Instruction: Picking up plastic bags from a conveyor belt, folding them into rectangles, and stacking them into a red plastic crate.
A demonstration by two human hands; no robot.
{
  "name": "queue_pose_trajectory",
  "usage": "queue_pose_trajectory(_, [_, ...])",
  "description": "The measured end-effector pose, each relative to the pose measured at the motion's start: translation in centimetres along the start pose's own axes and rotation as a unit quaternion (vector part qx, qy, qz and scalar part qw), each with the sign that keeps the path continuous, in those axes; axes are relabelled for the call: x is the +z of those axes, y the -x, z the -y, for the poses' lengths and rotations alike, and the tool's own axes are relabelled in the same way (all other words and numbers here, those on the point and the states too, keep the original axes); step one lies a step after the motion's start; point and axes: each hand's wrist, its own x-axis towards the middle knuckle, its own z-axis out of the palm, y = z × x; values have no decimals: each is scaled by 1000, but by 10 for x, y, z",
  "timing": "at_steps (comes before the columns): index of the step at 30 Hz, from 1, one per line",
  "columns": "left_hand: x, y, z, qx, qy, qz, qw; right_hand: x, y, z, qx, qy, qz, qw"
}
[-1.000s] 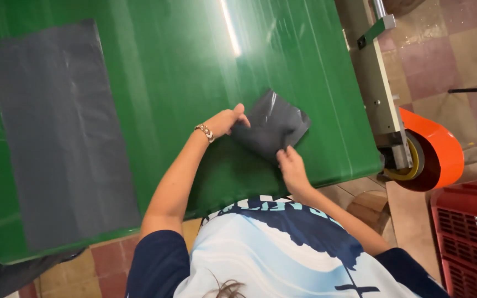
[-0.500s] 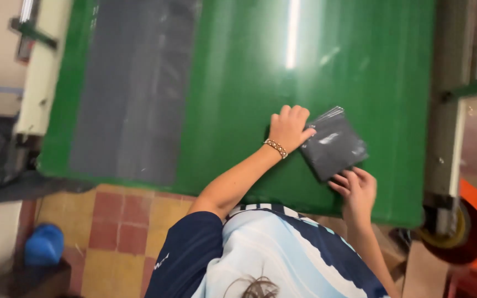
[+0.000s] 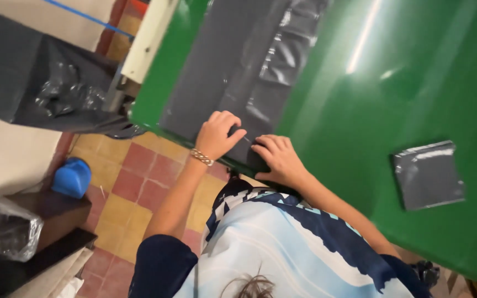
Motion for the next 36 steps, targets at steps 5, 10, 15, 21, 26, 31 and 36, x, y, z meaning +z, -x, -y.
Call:
queue_pose_trajectory(5, [-30, 18, 70, -20, 95, 71, 993, 11, -29, -17, -2, 24, 3, 1000])
queue_pose_trajectory(10, [-53, -6, 94, 29, 186, 215, 958, 30, -33, -18, -103, 67, -74, 990])
queue_pose_trajectory(15, [-93, -99, 125, -99, 318, 410, 849, 12, -55, -47, 27, -36, -136, 990])
queue_pose_trajectory(21, [-31, -275, 211, -219, 540, 450, 677, -62, -132, -158, 298, -194, -263, 897])
queue_pose_trajectory(26, [45, -373, 259, -325, 541, 226, 742, -78, -181, -305, 432, -214, -325, 814])
queue_pose_trajectory(31, [98, -394, 256, -222, 83, 170, 957, -73, -200, -366, 510, -164, -216, 816])
queue_pose_trajectory(36, [82, -379, 210, -176, -18, 81, 981, -86, -221, -368, 439, -34, -175, 880])
